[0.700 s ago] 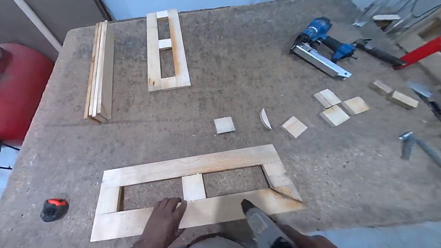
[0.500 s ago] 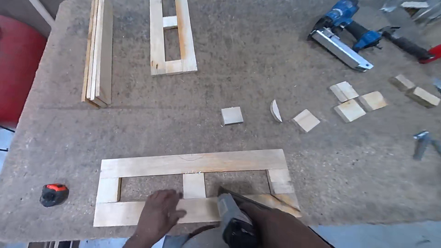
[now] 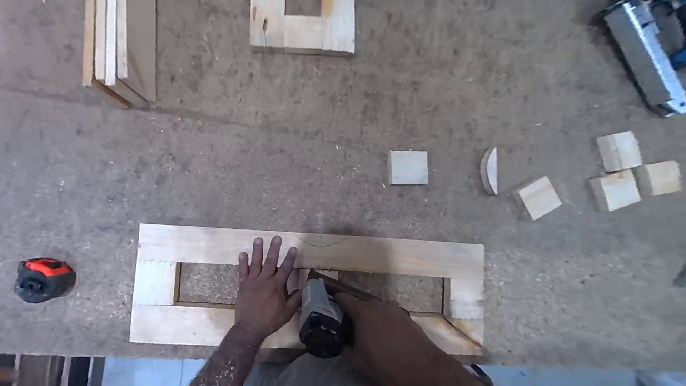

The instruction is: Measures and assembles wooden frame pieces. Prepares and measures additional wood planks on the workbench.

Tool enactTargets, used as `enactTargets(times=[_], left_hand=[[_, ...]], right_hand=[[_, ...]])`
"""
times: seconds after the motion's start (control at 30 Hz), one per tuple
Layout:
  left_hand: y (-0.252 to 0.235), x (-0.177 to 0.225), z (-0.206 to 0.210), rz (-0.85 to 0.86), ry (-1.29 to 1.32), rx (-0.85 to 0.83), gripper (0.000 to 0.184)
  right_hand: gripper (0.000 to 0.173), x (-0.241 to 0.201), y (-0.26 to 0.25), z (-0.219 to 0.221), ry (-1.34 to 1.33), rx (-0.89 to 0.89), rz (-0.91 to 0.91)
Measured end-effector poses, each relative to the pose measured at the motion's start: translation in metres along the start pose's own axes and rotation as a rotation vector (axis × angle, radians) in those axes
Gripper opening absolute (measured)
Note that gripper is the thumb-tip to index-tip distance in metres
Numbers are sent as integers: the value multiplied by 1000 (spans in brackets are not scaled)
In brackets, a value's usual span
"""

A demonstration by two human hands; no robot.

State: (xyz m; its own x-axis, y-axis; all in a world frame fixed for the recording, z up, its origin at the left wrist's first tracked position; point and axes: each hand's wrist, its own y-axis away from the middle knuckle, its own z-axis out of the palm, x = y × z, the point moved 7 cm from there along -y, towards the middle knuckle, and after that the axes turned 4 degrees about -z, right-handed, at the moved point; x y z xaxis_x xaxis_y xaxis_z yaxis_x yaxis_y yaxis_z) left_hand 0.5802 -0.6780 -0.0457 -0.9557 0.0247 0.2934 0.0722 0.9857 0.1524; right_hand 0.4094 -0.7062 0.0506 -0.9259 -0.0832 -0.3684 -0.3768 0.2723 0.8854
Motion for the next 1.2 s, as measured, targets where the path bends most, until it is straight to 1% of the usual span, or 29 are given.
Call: enactTargets(times=[0.17, 0.27, 0.4, 0.47, 0.57, 0.67, 0.77, 0.8, 0.87, 0.97, 1.03, 1.13, 1.2], left_hand=[[0, -1, 2, 25, -16, 82, 63], [0, -1, 3, 29, -27, 91, 61], [1, -2, 5, 37, -40, 88, 62], [2, -2, 6, 39, -33, 89, 62], [2, -4, 8, 41, -26, 87, 62], [2, -3, 8, 50, -30, 83, 63], [2, -4, 8, 49, -33, 93, 68], [2, -5, 9, 44, -35, 94, 71], [3, -6, 10, 35, -39, 86, 77], [4, -6, 10, 44, -25, 96, 78], [4, -5, 10, 50, -31, 104, 78], [3, -5, 11, 49, -34, 107, 82], [4, -7, 12, 36, -36, 105, 86]], right_hand=[[60, 1, -14, -4, 17, -42, -34], [63, 2, -18, -5, 12, -61, -48], [60, 4, -19, -7, 21, -28, -75], [58, 3, -19, -7, 15, -62, -39], [54, 2, -20, -6, -18, -153, 72], [51, 1, -19, -4, -26, -153, 101], [62, 5, -16, -4, -37, -141, 91], [62, 8, -15, -3, -35, -134, 93], [57, 12, -14, -3, -32, -114, 79], [50, 12, -15, -4, -25, -113, 48], [51, 13, -14, -3, -33, -107, 46], [63, 18, -11, -1, -54, -99, 55], [58, 23, -9, -1, -56, -99, 68]])
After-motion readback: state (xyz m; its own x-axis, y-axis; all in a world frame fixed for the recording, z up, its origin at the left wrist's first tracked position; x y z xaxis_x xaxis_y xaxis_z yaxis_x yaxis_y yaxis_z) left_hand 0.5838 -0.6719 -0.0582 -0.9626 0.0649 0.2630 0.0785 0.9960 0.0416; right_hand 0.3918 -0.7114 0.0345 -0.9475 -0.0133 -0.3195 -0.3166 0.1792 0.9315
